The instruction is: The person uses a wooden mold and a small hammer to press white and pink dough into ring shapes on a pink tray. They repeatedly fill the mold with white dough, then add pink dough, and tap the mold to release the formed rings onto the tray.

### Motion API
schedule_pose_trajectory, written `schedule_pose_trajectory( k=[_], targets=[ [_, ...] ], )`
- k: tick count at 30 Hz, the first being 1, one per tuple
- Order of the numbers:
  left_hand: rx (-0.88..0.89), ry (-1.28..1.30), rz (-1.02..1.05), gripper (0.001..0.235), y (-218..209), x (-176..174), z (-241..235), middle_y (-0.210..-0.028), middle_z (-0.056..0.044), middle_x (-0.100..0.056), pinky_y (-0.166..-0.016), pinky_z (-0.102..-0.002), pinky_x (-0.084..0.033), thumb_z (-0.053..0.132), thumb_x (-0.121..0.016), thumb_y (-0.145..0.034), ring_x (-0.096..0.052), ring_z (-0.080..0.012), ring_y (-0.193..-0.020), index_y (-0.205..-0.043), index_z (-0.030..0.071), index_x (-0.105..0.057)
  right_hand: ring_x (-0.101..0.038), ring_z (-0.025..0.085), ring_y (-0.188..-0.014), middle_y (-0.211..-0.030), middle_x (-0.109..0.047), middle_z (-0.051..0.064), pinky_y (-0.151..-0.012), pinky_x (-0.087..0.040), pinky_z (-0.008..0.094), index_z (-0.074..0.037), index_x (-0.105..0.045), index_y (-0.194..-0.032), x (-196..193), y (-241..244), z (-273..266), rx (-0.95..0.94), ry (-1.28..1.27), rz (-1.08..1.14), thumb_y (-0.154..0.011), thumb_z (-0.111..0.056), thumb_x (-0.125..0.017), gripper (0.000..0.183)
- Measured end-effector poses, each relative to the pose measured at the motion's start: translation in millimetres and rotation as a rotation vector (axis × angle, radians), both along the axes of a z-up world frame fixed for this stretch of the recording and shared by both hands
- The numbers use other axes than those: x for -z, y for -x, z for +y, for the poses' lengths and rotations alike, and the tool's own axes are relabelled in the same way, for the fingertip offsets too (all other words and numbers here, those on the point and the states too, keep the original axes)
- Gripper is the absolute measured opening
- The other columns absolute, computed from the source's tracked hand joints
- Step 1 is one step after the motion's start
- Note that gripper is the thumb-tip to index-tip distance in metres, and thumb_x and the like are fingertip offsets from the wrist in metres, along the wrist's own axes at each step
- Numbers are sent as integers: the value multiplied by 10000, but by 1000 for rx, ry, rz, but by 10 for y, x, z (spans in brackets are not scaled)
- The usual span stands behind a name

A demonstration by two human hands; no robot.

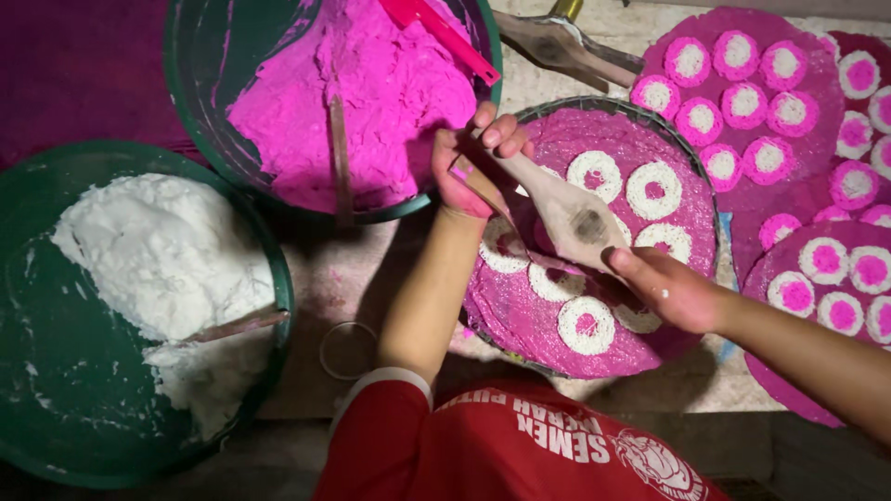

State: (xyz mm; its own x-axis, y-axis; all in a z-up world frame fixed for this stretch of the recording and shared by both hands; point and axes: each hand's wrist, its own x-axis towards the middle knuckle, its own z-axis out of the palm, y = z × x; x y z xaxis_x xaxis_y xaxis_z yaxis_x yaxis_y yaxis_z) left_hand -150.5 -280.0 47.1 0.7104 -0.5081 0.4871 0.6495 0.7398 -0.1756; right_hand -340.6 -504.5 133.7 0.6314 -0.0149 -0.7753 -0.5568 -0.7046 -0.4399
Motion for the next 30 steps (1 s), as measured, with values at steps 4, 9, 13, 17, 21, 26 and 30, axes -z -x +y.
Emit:
schedule_pose_trajectory(
  k=[4, 9, 13, 17, 21, 26, 30],
  targets=[
    [2, 15, -16, 282, -22, 63, 41, -956, -33, -514, -1082, -430, -497, 359, -577, -968, -523, -210, -961, -1082, 109, -512, -549, 233, -707, -787, -610, 148, -622, -469, 421, 34, -628, -1121, 26, 11, 133, 70, -116, -56, -916, -748, -309, 869],
    [-41, -58, 34, 243, 67, 99, 43, -957, -37, -504, -1051, -441, -504, 311, -527, -946, -514, -212, -958, -1079, 108, -509, -579, 213, -643, -714, -634, 109, -603, -483, 391, 10, -704, -998, 37, 10, 66, 38, -94, 1, -932, -700, -254, 843],
    [-27, -28, -3, 243, 17, -56, 35, -948, -44, -513, -1053, -442, -507, 319, -510, -955, -523, -219, -957, -1067, 103, -511, -609, 197, -682, -749, -657, 102, -627, -512, 394, 17, -669, -1009, 46, -53, 104, 10, -92, -153, -926, -710, -327, 808],
    [-44, -161, -74, 271, 52, -271, 152, -965, -54, -530, -1064, -452, -481, 343, -511, -969, -533, -230, -983, -1086, 98, -512, -594, 185, -723, -807, -647, 82, -639, -511, 376, -10, -686, -1031, 85, 48, 138, -28, -350, -174, -954, -735, -262, 844],
    [-49, -367, -19, 291, 344, -312, 19, -994, -66, -550, -1075, -468, -432, 323, -545, -851, -553, -248, -1045, -1061, 127, -502, -665, 159, -885, -950, -719, 59, -804, -543, 309, -50, -678, -1123, -60, 392, -205, -7, -472, -62, -898, -765, -208, 885],
    [49, -138, 116, 295, 587, -154, -481, -969, -34, -527, -1097, -473, -452, 300, -533, -868, -549, -223, -1002, -1104, 123, -505, -705, 241, -811, -942, -727, 151, -727, -587, 372, -19, -670, -1126, -183, 649, -431, 98, -247, 21, -921, -748, -167, 910],
    [133, 24, 129, 262, 552, 43, -609, -974, -37, -508, -1061, -427, -496, 312, -504, -929, -534, -206, -969, -1097, 113, -496, -682, 274, -813, -908, -741, 202, -728, -551, 419, 17, -652, -1244, -142, 679, -228, 225, 48, 9, -946, -742, -318, 881]
  ],
)
